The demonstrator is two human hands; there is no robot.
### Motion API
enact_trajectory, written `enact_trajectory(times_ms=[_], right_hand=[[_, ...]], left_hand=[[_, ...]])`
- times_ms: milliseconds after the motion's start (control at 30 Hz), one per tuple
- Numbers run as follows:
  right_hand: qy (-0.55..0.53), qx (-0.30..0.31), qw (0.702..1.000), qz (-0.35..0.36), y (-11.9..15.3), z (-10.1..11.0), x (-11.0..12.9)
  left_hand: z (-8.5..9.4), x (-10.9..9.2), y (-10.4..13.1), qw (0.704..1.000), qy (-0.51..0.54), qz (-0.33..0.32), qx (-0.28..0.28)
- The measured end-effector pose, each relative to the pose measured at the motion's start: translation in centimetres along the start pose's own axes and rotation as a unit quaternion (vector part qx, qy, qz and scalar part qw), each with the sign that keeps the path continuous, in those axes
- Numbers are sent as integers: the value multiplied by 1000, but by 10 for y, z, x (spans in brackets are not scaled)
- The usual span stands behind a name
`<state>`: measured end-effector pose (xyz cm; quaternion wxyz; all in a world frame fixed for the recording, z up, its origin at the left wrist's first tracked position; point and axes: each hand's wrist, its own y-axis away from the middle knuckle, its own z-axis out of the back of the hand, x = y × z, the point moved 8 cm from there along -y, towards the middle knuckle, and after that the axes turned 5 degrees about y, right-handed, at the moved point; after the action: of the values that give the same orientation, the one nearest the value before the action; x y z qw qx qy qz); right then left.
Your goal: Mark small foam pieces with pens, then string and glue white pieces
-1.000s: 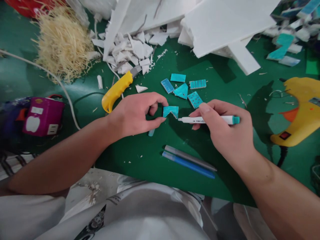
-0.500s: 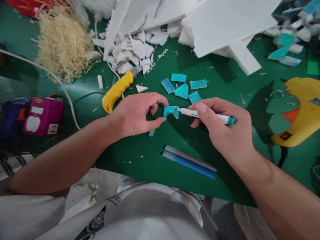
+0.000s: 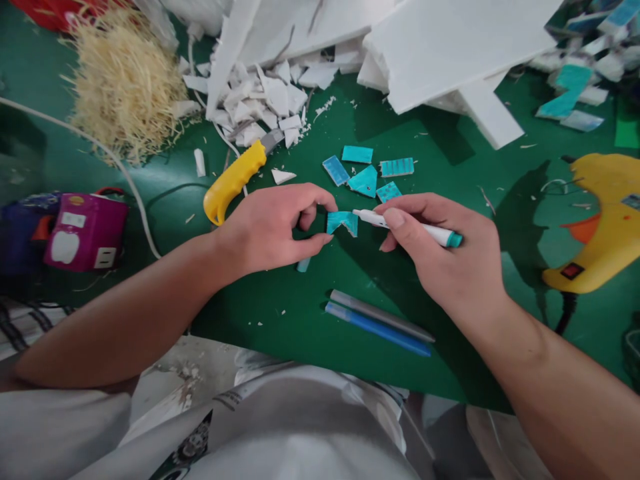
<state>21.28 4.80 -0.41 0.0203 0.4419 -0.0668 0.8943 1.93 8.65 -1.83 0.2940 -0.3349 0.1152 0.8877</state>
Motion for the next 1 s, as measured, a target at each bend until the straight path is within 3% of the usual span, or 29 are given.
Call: enact_trajectory(times_ms=[267,1000], right_hand=[[-5,-24,1000,-8,0,3,0],[2,13,999,-35,-2,-3,2]], left_hand=[[0,1,1,1000,-5,9,7],[1,0,0,1000,-4,11,6]])
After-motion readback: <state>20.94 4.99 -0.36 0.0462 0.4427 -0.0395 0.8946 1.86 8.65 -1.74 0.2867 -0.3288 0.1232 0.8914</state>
